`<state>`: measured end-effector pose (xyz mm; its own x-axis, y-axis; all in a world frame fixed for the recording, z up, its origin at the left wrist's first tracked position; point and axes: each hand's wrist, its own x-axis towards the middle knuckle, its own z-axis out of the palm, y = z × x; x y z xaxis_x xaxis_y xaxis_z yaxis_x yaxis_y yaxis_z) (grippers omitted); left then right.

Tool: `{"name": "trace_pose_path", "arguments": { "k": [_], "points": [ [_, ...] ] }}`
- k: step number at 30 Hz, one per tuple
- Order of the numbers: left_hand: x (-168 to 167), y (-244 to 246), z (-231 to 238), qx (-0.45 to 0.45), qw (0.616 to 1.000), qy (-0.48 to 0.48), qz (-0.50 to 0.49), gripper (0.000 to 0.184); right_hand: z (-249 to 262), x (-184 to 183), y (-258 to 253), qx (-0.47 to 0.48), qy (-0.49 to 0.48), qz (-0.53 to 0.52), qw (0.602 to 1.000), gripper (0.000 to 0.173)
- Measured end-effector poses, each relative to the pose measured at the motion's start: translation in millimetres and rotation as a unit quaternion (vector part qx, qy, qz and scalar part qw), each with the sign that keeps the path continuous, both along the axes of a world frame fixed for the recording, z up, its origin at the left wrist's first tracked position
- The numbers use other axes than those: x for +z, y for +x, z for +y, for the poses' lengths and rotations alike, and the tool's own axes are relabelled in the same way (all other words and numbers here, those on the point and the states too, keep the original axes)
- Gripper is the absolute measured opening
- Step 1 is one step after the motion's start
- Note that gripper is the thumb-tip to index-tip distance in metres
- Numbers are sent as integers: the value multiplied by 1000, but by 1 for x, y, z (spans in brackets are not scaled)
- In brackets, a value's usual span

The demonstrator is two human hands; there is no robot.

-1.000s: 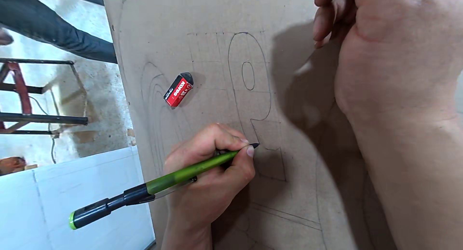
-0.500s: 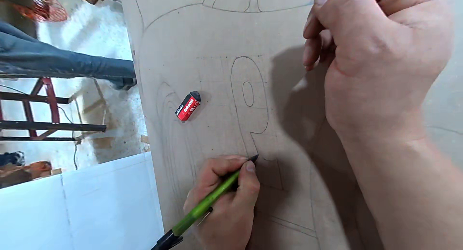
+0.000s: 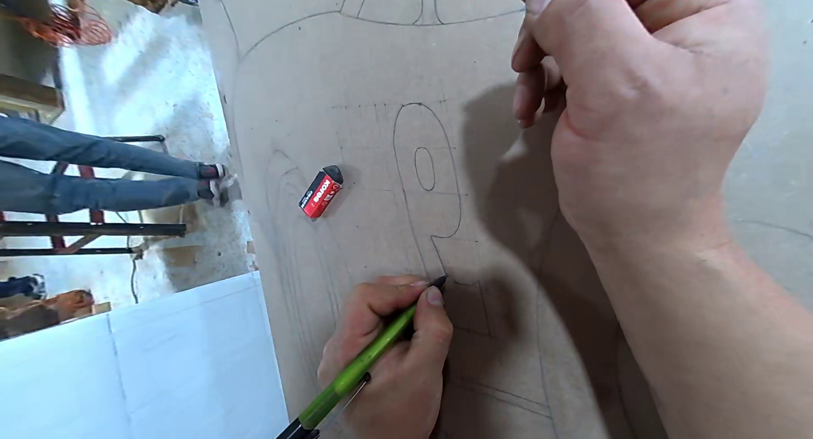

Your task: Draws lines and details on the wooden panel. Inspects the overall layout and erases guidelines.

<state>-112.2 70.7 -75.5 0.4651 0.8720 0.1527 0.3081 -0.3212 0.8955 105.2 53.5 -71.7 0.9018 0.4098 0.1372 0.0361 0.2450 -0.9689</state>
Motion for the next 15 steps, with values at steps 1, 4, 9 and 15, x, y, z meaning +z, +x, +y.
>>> {"name": "trace_pose_path", "arguments": {
  "k": [1,4,9,15],
  "points": [
    [0,0,0,-4,1000,1,0,6,0,0,0,0,0,-1,1000,22],
    [-1,0,0,-11,1000,9,0,6,0,-1,1,-2,1,-7,1000,23],
    [-2,-1,0,-17,1000,22,8,8,0,-1,0,-9,-5,-16,1000,26],
    [-2,-2,-1,-29,999,17,5,6,1,-1,0,-4,-6,-18,1000,25]
  ]
}}
